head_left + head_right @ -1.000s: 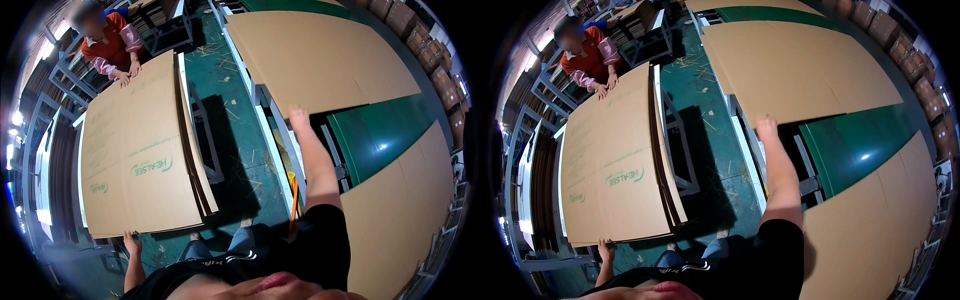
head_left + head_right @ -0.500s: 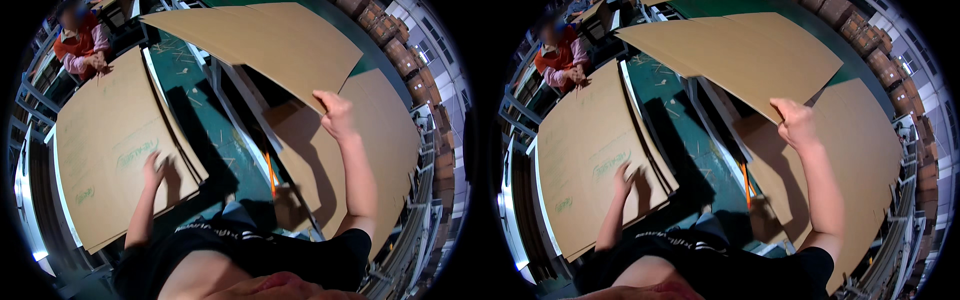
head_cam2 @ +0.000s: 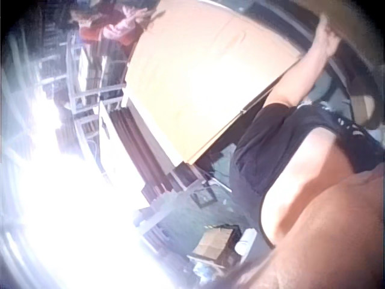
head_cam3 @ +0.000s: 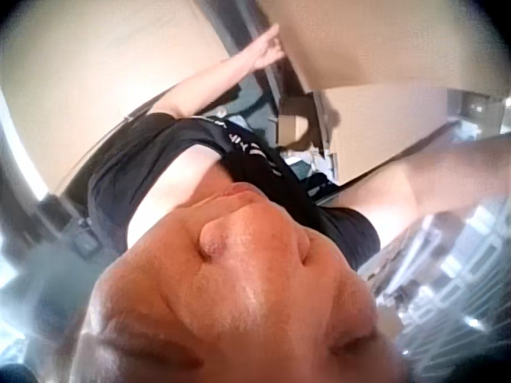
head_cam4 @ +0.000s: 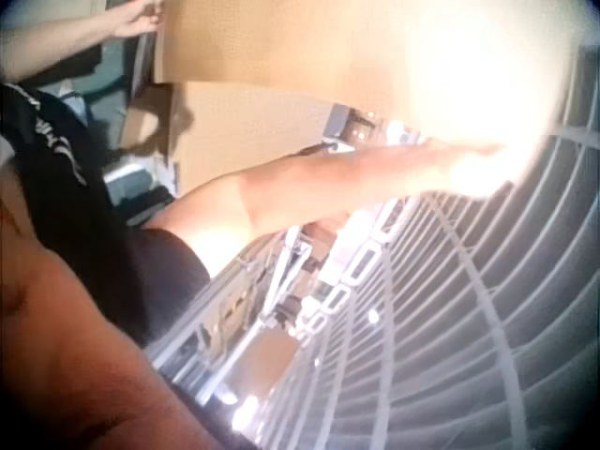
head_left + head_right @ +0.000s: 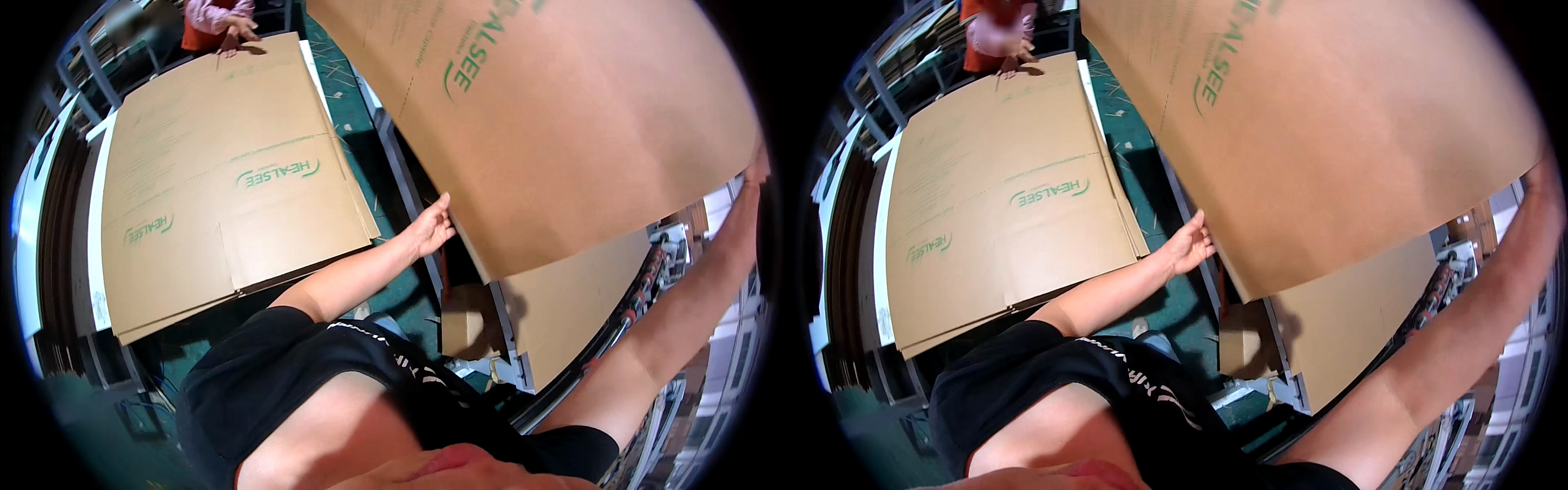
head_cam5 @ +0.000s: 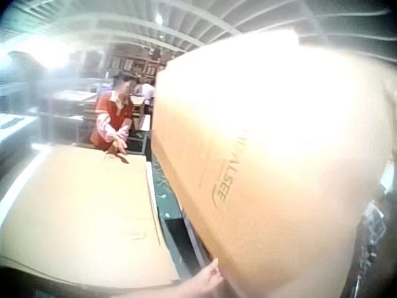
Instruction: The person assembles flat cardboard sheets into boxes by folding the flaps and tucking the tabs into slots. They work on a green conveyor belt, repeatedly folding the sides and securing the structure by hand.
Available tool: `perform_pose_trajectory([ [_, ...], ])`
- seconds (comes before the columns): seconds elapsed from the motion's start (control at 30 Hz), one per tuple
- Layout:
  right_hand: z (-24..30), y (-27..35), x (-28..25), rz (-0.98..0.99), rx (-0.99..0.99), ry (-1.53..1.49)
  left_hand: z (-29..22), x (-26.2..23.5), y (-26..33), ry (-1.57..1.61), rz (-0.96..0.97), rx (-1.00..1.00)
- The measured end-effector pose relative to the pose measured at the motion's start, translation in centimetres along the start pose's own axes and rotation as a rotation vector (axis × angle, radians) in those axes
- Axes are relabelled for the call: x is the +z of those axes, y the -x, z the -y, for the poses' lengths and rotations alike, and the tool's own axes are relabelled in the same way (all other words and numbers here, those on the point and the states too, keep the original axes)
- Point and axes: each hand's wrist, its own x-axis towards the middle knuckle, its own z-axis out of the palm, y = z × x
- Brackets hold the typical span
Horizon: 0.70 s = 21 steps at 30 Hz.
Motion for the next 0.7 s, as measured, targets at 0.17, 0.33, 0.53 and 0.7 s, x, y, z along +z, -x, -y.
perform_pose_trajectory([
  [0.17,-19.7,6.5,3.2,-0.201,0.54,-0.026,-4.0,-4.3,5.1,-0.255,-0.328,0.187],
  [0.33,-40.7,20.7,4.3,-0.279,0.832,-0.072,-5.9,-7.1,7.2,-0.349,-0.528,0.263],
  [0.53,-50.6,44.4,8.2,-0.107,1.379,-0.244,-11.2,-5.8,13.7,-0.458,-0.735,0.306],
  [0.7,-39.0,56.2,15.1,-0.02,1.644,-0.755,-12.6,-4.9,20.8,-0.531,-0.89,0.424],
])
